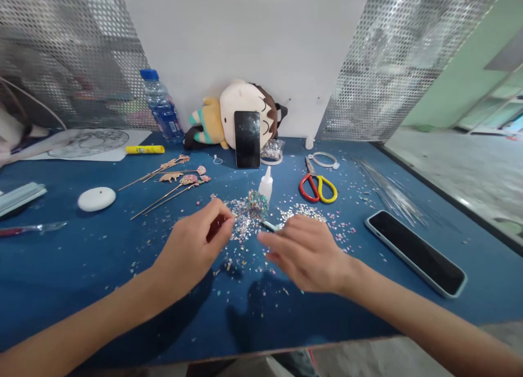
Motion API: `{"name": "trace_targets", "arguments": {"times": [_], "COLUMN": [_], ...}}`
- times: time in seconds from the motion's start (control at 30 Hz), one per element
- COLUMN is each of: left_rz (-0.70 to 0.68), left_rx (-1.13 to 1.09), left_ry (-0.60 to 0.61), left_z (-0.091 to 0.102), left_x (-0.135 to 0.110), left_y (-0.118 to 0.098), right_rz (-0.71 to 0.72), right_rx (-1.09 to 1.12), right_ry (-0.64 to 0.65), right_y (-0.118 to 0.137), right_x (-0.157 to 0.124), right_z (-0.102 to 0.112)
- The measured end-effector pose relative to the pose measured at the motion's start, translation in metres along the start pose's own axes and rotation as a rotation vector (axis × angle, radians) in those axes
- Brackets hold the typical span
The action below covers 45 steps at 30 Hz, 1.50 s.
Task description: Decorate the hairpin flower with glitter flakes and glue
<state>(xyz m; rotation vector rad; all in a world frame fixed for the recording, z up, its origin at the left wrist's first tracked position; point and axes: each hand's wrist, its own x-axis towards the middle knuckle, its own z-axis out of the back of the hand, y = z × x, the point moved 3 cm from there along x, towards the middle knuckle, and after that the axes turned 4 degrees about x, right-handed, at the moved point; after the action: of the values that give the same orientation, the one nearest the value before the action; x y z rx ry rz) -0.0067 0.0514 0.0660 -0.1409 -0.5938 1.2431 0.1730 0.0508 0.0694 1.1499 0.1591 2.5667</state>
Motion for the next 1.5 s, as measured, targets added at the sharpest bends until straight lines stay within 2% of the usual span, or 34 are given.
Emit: {"name": "trace_targets", "arguments": {"times": [0.03, 0.1, 0.37, 0.53, 1.03, 1.5], "left_rz": [-0.011, -0.022, -0.085, -0.15, -0.201, -0.219], "left_rx": [-0.009, -0.014, 0.042, 0.086, 0.157, 0.186], "left_ry": [0.0, 0.0, -0.017, -0.003, 0.055, 0.05], "left_z": [-0.001, -0.004, -0.007, -0.009, -0.01, -0.009], "left_x": [-0.001, -0.003, -0.008, -0.012, -0.022, -0.024], "left_y": [0.0, 0.0, 0.0, -0.002, 0.002, 0.003], "right_rz": [0.108, 0.175, 0.037, 0.013, -0.022, -0.092], "right_rx": [-0.145, -0.264, -0.283, -0.265, -0.253, -0.188], "right_ry": [0.007, 0.012, 0.153, 0.217, 0.246, 0.239], "right_y": [0.003, 0.004, -0.001, -0.001, 0.0, 0.0], "right_x": [-0.003, -0.009, -0.015, -0.017, -0.016, -0.016], "right_z": [-0.003, -0.01, -0.025, -0.03, -0.035, -0.036]}}
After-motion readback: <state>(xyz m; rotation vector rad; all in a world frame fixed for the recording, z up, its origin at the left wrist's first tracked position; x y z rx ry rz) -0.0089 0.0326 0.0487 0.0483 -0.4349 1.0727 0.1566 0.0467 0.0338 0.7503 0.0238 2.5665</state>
